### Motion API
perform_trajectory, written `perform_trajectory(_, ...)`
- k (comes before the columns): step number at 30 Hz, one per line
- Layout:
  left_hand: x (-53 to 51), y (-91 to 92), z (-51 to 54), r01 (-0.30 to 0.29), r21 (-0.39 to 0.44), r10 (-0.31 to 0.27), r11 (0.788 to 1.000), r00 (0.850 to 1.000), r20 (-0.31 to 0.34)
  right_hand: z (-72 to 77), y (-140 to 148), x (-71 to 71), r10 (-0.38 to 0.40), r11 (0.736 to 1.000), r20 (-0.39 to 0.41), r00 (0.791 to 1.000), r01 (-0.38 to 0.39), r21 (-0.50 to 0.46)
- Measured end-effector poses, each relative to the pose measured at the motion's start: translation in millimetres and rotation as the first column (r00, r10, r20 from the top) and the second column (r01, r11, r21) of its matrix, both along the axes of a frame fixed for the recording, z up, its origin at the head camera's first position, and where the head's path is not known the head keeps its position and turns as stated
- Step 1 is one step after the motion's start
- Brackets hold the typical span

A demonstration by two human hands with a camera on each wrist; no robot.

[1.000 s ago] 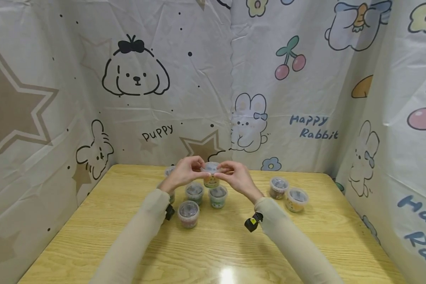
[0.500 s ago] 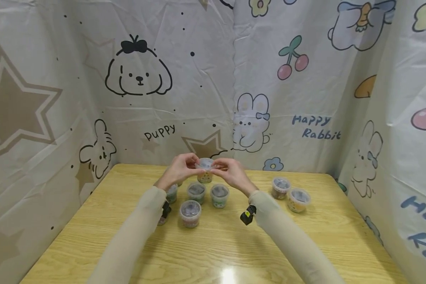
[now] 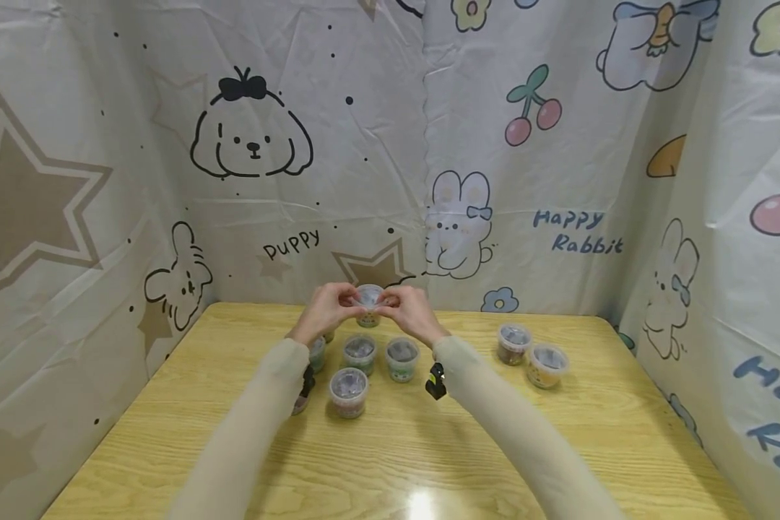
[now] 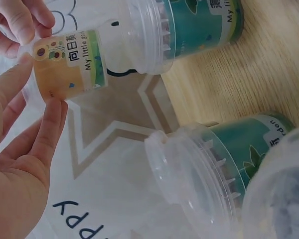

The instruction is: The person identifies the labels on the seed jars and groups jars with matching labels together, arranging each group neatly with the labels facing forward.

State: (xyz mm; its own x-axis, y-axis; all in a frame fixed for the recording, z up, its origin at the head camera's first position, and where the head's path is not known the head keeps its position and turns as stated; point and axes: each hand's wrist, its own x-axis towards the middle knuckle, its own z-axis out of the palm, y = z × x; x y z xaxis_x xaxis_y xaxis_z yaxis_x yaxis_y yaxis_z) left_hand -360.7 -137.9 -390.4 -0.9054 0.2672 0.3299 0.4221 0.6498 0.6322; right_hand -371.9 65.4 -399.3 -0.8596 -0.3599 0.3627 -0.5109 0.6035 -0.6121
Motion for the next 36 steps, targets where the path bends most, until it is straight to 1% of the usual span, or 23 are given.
perform_trajectory(4, -7.1, 0.6, -6.7, -0.056, -0.04, 0.056, 0.998, 0.998, 0.0, -0.9, -5, -6.5, -0.014, 0.999, 0.061, 0.998, 0.011, 0.045)
perform_trajectory(8, -12.1, 2.4, -15.5, -0.094, -0.072, 0.096, 0.993, 0.995, 0.024, -5.6, -11, -11.1, -0.043, 0.994, 0.073, 0.996, 0.035, 0.107)
perform_trajectory(12, -13.1, 5.2, -21.0, -0.123, -0.082, 0.128, 0.989, 0.99, 0.056, -12.5, -17, -14.9, -0.068, 0.991, 0.094, 0.993, 0.057, 0.117)
perform_trajectory(14, -12.8, 5.8, -22.0, -0.137, -0.079, 0.143, 0.987, 0.987, 0.077, -14.7, -21, -16.9, -0.073, 0.992, 0.107, 0.992, 0.061, 0.113)
perform_trajectory(17, -13.0, 6.8, -23.1, -0.152, -0.085, 0.16, 0.985, 0.982, 0.097, -15.3, -25, -18.7, -0.085, 0.989, 0.125, 0.989, 0.068, 0.132)
perform_trajectory(21, -16.6, 8.7, -27.5, -0.155, -0.124, 0.167, 0.98, 0.982, 0.09, -16.2, -25, -21.5, -0.095, 0.984, 0.178, 0.979, 0.065, 0.167)
perform_trajectory(25, -20.0, 10.1, -32.9, -0.143, -0.172, 0.158, 0.975, 0.985, 0.076, -16.5, -24, -22.7, -0.071, 0.977, 0.253, 0.965, 0.017, 0.211)
perform_trajectory(29, -22.4, 10.7, -36.1, -0.141, -0.207, 0.159, 0.968, 0.984, 0.075, -16.0, -23, -23.3, -0.039, 0.965, 0.28, 0.959, -0.037, 0.261)
perform_trajectory(32, -23.6, 11.3, -37.5, -0.139, -0.214, 0.161, 0.967, 0.983, 0.087, -16.1, -23, -23.1, -0.029, 0.958, 0.29, 0.957, -0.056, 0.281)
perform_trajectory(36, -23.1, 11.6, -38.4, -0.142, -0.235, 0.174, 0.962, 0.977, 0.122, -17.2, -24, -21.3, -0.022, 0.956, 0.325, 0.945, -0.075, 0.284)
